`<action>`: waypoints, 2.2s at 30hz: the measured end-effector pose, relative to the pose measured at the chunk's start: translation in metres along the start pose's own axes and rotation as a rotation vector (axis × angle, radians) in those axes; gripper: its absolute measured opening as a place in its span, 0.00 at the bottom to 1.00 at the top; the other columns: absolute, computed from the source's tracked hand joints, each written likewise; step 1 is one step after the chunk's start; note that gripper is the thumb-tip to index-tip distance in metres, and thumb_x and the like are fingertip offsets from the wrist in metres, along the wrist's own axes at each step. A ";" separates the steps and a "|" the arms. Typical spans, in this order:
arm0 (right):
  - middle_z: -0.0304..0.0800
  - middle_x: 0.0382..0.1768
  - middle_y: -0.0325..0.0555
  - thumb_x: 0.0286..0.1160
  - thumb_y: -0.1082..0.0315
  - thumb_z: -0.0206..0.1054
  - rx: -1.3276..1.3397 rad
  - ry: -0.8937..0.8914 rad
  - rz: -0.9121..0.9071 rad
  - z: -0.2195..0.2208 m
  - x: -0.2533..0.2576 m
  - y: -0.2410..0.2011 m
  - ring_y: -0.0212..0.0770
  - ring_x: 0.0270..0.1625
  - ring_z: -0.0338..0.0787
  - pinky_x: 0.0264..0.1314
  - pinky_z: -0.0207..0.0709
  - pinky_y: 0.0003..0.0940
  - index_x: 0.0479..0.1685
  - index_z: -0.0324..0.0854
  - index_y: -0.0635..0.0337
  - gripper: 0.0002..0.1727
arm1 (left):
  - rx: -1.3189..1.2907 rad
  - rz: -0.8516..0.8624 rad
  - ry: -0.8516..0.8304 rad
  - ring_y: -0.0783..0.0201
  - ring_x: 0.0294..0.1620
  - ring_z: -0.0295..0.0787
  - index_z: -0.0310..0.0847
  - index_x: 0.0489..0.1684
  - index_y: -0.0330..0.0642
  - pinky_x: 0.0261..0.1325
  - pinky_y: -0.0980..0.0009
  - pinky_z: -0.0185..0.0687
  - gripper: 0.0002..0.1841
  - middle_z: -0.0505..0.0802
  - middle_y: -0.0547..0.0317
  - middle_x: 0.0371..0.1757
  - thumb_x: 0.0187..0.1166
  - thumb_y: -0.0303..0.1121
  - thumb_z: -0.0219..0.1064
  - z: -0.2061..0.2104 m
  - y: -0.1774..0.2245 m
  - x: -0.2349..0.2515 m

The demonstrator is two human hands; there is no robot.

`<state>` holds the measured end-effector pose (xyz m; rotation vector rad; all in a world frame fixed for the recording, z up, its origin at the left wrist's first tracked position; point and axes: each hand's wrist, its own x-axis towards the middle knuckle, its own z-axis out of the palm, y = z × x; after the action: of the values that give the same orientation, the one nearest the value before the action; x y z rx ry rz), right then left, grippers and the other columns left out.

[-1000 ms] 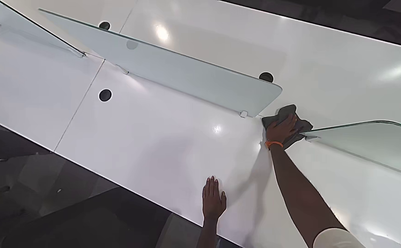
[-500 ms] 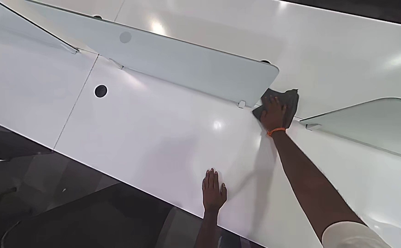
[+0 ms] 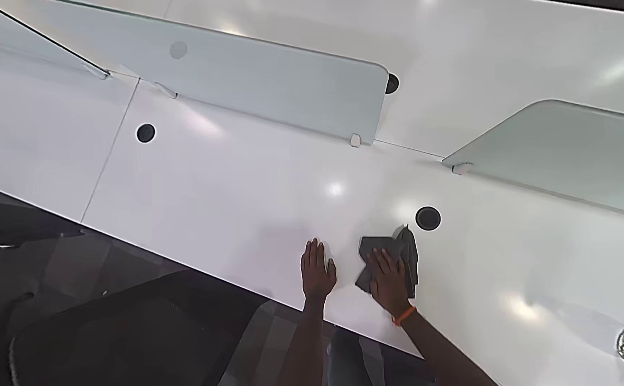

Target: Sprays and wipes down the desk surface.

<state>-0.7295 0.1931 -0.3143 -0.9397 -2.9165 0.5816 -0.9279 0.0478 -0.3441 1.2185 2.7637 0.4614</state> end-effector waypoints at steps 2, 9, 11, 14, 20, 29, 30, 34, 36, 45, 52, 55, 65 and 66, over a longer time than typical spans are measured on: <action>0.70 0.87 0.37 0.72 0.58 0.55 0.002 -0.048 -0.005 0.002 -0.057 -0.007 0.53 0.89 0.66 0.82 0.53 0.76 0.84 0.73 0.38 0.34 | -0.006 -0.002 -0.008 0.46 0.92 0.58 0.71 0.83 0.40 0.90 0.50 0.54 0.34 0.71 0.47 0.89 0.82 0.50 0.46 0.000 0.001 0.002; 0.74 0.84 0.38 0.86 0.46 0.43 0.079 -0.035 -0.040 -0.026 -0.135 0.000 0.44 0.89 0.67 0.88 0.52 0.66 0.81 0.76 0.39 0.30 | -0.013 -0.023 -0.046 0.47 0.93 0.56 0.70 0.84 0.42 0.91 0.50 0.51 0.33 0.69 0.48 0.90 0.83 0.50 0.46 -0.001 0.002 0.001; 0.75 0.83 0.41 0.85 0.46 0.42 0.074 0.059 -0.032 -0.034 -0.132 0.003 0.46 0.89 0.66 0.90 0.48 0.65 0.78 0.77 0.43 0.30 | -0.022 -0.029 -0.066 0.47 0.93 0.54 0.69 0.85 0.41 0.92 0.50 0.49 0.34 0.69 0.49 0.90 0.84 0.51 0.46 -0.003 0.003 0.001; 0.68 0.88 0.46 0.83 0.43 0.44 -0.045 0.012 -0.011 -0.025 -0.128 0.008 0.52 0.92 0.61 0.90 0.45 0.67 0.83 0.73 0.47 0.35 | -0.158 -0.003 -0.010 0.47 0.93 0.57 0.69 0.84 0.37 0.92 0.50 0.50 0.33 0.71 0.47 0.89 0.85 0.49 0.46 0.000 0.000 -0.003; 0.61 0.91 0.46 0.72 0.35 0.48 -0.205 -0.110 0.000 -0.009 -0.098 0.008 0.54 0.94 0.56 0.90 0.41 0.70 0.89 0.66 0.49 0.45 | -0.958 -0.337 0.309 0.53 0.92 0.59 0.55 0.89 0.29 0.93 0.58 0.56 0.30 0.65 0.38 0.90 0.87 0.29 0.48 -0.041 -0.039 -0.012; 0.59 0.92 0.50 0.64 0.22 0.51 -0.255 -0.196 -0.318 0.005 -0.080 -0.014 0.67 0.93 0.52 0.84 0.38 0.82 0.85 0.70 0.26 0.44 | -0.818 -0.542 0.502 0.56 0.71 0.84 0.78 0.70 0.25 0.67 0.66 0.83 0.22 0.81 0.34 0.76 0.78 0.22 0.57 -0.107 -0.147 -0.084; 0.58 0.92 0.49 0.67 0.23 0.51 -0.266 -0.221 -0.354 0.007 -0.077 -0.020 0.66 0.93 0.52 0.84 0.38 0.81 0.85 0.70 0.25 0.42 | -0.808 -0.564 0.502 0.58 0.69 0.85 0.79 0.70 0.25 0.64 0.68 0.84 0.21 0.82 0.35 0.75 0.78 0.22 0.59 -0.108 -0.151 -0.092; 0.58 0.93 0.45 0.71 0.26 0.52 -0.263 -0.319 -0.489 0.020 -0.061 -0.065 0.66 0.93 0.52 0.84 0.40 0.82 0.85 0.68 0.21 0.39 | -0.825 -0.658 0.501 0.56 0.69 0.85 0.78 0.69 0.24 0.66 0.67 0.85 0.22 0.81 0.34 0.76 0.75 0.21 0.62 -0.105 -0.154 -0.116; 0.59 0.92 0.44 0.73 0.27 0.51 -0.251 -0.336 -0.543 0.030 -0.052 -0.094 0.65 0.93 0.53 0.84 0.42 0.81 0.85 0.67 0.20 0.37 | -0.833 -0.685 0.512 0.54 0.71 0.85 0.79 0.67 0.22 0.68 0.66 0.85 0.22 0.81 0.33 0.76 0.73 0.18 0.64 -0.101 -0.150 -0.121; 0.55 0.94 0.38 0.73 0.35 0.58 -0.194 -0.355 -0.515 0.073 -0.003 -0.202 0.61 0.94 0.51 0.86 0.40 0.78 0.87 0.64 0.18 0.36 | -0.934 -0.694 0.458 0.62 0.52 0.96 0.87 0.56 0.25 0.56 0.69 0.94 0.16 0.89 0.38 0.65 0.69 0.18 0.75 -0.106 -0.145 -0.114; 0.58 0.93 0.31 0.79 0.39 0.55 -0.102 -0.292 -0.386 0.075 0.018 -0.202 0.52 0.95 0.52 0.89 0.41 0.74 0.85 0.69 0.24 0.31 | -0.714 -0.546 0.430 0.68 0.46 0.92 0.89 0.54 0.30 0.48 0.75 0.89 0.12 0.92 0.43 0.59 0.77 0.22 0.64 -0.118 -0.145 -0.089; 0.62 0.91 0.36 0.82 0.41 0.50 -0.120 -0.107 -0.174 0.074 0.044 -0.190 0.55 0.94 0.56 0.88 0.43 0.74 0.84 0.71 0.26 0.30 | -0.654 -0.424 0.372 0.62 0.56 0.93 0.88 0.56 0.29 0.55 0.70 0.90 0.14 0.91 0.40 0.64 0.78 0.23 0.62 -0.121 -0.135 -0.073; 0.54 0.94 0.48 0.82 0.39 0.43 -0.222 0.004 0.302 0.068 0.059 -0.197 0.63 0.95 0.49 0.86 0.36 0.81 0.93 0.60 0.35 0.37 | -0.486 -0.007 0.112 0.50 0.76 0.83 0.88 0.62 0.34 0.81 0.56 0.75 0.18 0.90 0.45 0.69 0.79 0.29 0.60 -0.090 -0.108 -0.073; 0.53 0.94 0.50 0.81 0.38 0.44 -0.219 -0.023 0.281 0.072 0.047 -0.209 0.65 0.95 0.48 0.85 0.35 0.83 0.93 0.60 0.34 0.38 | -0.476 0.019 0.118 0.48 0.79 0.80 0.87 0.63 0.34 0.83 0.55 0.73 0.19 0.88 0.44 0.71 0.80 0.31 0.59 -0.086 -0.107 -0.074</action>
<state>-0.8943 0.0385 -0.3108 -1.3908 -2.9330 0.2823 -0.9704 -0.0953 -0.2988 1.1233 2.5095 1.1449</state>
